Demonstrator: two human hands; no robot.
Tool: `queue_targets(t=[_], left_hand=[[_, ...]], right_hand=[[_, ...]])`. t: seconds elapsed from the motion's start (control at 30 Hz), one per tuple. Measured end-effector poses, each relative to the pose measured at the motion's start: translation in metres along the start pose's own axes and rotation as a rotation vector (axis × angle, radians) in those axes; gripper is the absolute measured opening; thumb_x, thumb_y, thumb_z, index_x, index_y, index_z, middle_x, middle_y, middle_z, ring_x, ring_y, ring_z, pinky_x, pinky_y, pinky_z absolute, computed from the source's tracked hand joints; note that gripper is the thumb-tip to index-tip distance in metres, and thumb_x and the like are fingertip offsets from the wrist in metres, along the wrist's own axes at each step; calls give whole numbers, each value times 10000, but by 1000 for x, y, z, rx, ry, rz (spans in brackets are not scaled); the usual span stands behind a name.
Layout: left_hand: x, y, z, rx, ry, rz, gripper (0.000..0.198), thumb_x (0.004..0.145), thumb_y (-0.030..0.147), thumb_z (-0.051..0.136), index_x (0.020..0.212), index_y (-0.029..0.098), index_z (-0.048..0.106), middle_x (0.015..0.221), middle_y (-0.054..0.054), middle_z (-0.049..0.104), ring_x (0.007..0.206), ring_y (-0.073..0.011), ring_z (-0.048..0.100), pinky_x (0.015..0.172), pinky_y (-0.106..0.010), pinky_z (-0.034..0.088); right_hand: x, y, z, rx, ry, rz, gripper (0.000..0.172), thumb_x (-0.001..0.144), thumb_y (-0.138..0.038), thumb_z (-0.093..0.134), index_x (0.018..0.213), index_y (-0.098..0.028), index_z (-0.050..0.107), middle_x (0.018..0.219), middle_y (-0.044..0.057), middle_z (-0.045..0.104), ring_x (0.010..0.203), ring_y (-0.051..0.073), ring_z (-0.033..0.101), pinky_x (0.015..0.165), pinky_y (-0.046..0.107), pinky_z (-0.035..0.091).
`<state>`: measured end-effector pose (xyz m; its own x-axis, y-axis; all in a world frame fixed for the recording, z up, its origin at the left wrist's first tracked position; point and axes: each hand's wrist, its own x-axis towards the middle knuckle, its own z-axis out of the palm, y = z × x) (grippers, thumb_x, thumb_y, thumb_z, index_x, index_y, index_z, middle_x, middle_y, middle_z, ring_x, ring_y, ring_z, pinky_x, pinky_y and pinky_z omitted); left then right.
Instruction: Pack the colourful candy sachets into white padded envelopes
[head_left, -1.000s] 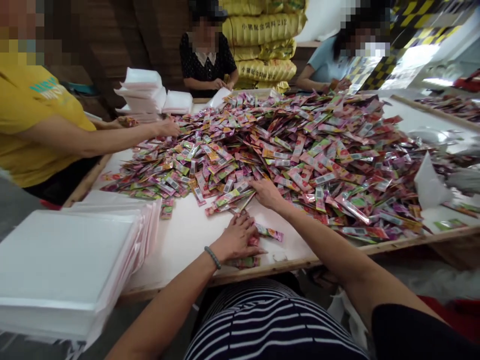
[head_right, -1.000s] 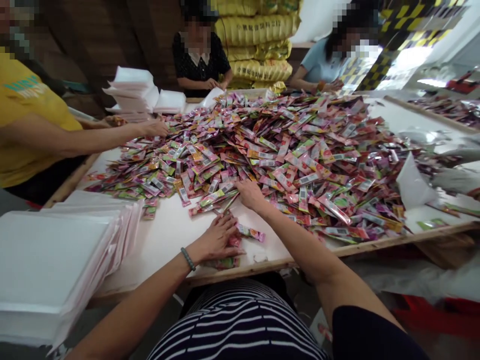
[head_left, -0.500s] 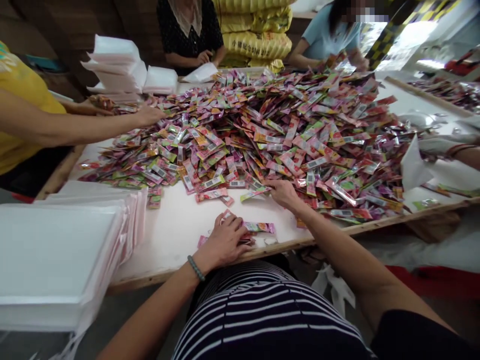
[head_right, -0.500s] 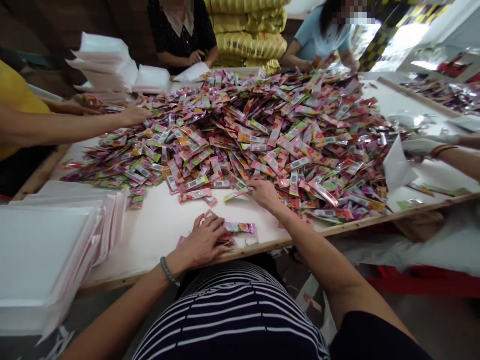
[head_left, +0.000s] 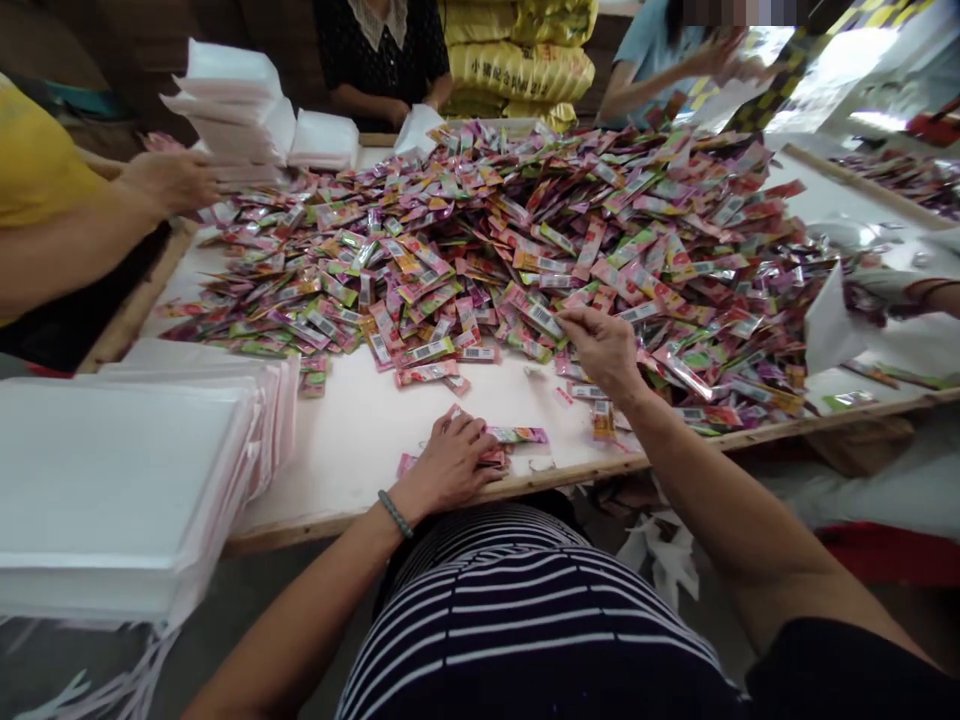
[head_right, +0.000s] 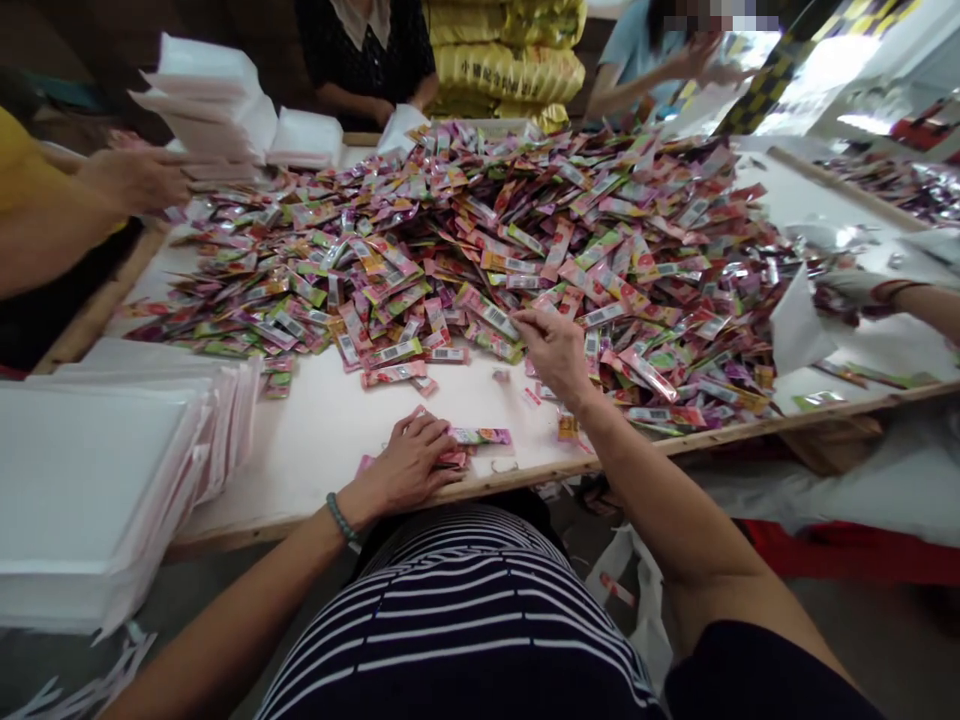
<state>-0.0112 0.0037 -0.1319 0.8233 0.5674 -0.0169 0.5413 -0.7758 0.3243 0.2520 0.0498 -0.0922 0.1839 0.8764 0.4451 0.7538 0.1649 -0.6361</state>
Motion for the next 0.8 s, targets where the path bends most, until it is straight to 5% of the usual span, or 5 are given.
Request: queue_targets(t=[0.23, 0.33, 0.47, 0.7, 0.8], left_hand=[[-22, -11, -12, -50, -23, -15, 517, 865, 513, 562, 1287, 220, 510, 1483, -141, 393, 1387, -309, 317, 1141, -522, 215], [-39, -26, -14, -53, 2, -153, 750, 804, 572, 615, 1425, 222, 381, 1592, -169, 185, 1463, -368, 142, 1150, -584, 153], [-45, -42, -8, -92, -101, -308, 896, 798, 607, 599, 1523, 265, 199, 1616, -176, 63, 1472, -411, 54, 1131, -646, 109], [-23, -38, 1, -278, -120, -162, 954, 806, 552, 621, 1544, 241, 102, 1615, -174, -92, 1480, -372, -64, 1159, -603, 79], [-11, -29, -2, -341, -104, -117, 998, 794, 490, 659, 1545, 236, 53, 1609, -182, -121, 1481, -367, -65, 1153, -616, 83]], right_hand=[[-69, 2, 16, -58, -579, -189, 197, 890, -217, 545, 867, -192, 740, 863, 71, 720, 836, 193, 645, 783, 301, 489], [-78, 8, 18, -65, -537, -202, 213, 889, -268, 578, 1028, -188, 719, 1058, 102, 709, 974, 217, 641, 869, 337, 492], [-79, -2, 37, -115, -653, -306, 263, 872, -168, 552, 1087, -169, 705, 1077, 120, 699, 1014, 233, 629, 897, 356, 491], [-90, -18, 58, 55, -646, -8, 366, 975, -294, 404, 1238, -162, 622, 1191, 125, 670, 1086, 233, 619, 955, 389, 481], [-94, -30, 61, 189, -679, -18, 441, 1008, -399, 312, 1294, -181, 567, 1283, 118, 621, 1191, 231, 559, 1021, 422, 439]])
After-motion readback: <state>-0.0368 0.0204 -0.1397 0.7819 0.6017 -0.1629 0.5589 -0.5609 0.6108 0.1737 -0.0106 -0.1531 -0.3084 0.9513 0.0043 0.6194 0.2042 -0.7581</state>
